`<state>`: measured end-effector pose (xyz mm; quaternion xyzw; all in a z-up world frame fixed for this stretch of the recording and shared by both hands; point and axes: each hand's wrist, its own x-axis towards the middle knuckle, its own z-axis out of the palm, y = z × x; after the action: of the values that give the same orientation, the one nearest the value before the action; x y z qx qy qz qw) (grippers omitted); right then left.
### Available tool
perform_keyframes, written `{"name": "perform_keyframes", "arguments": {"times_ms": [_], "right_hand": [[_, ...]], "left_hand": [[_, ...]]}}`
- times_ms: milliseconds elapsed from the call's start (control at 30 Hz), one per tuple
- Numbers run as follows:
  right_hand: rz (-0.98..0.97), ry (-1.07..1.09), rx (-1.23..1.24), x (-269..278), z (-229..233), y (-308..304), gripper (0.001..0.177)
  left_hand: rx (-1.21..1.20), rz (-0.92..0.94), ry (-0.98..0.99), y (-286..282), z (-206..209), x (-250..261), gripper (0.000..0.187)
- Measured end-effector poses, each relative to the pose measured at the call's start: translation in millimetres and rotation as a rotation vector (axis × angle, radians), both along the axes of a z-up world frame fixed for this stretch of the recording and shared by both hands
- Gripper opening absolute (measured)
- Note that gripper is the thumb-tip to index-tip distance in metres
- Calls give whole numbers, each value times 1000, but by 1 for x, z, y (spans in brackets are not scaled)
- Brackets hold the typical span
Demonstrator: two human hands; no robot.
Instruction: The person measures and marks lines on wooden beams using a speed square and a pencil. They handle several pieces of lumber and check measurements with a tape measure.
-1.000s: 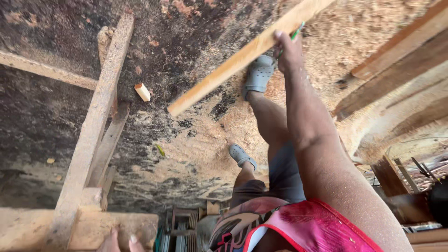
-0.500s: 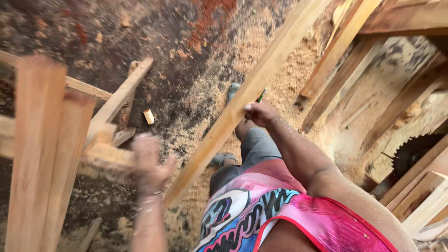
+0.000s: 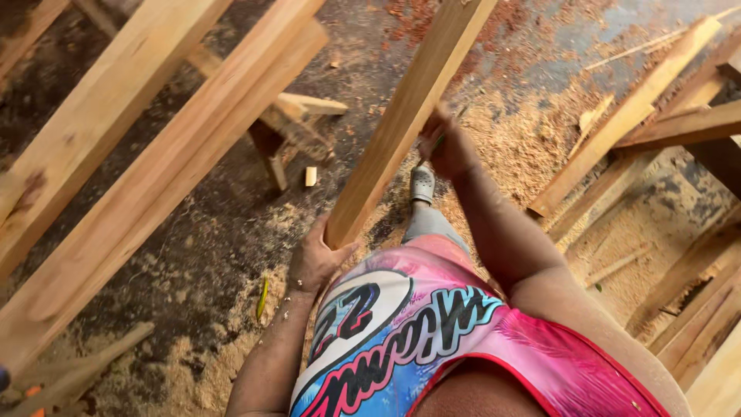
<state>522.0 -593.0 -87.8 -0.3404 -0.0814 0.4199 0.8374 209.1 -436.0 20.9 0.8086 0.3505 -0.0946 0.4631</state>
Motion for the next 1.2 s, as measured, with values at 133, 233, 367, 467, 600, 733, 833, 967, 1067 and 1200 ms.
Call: {"name": "perform_keyframes", "arguments": {"times_ms": [133,233,367,467,600,733,833,967,1067,1200], "right_hand": [[-27,-299,-17,46,56,21,90],[-100,-210,-62,65,62,57,83],[-216,56,-140,69,32,114,63],[-175,138,-117,84,5,147,61],[-346,148,-54,155,-15,184,70],[-533,28,-341,223,-14,195,80],[-434,-145,-452,223,-15,205,74],[-186,-247,-672,211,-4,228,56],[-88,-469,-722,207,-1,256,37],[-202,-672,-731,216,17,301,25]], "left_hand": [[264,15,22,21,20,-46,76],[363,29,191,40,18,-66,70],[563,-55,192,85,13,-75,67],[584,-56,288,117,19,-84,57],[591,-67,386,152,37,-103,53],[546,-106,509,181,50,-124,53],[489,-104,548,201,52,-142,55],[519,-123,457,241,51,-157,62],[443,-107,493,286,55,-156,61],[485,-169,384,349,40,-143,76]]}}
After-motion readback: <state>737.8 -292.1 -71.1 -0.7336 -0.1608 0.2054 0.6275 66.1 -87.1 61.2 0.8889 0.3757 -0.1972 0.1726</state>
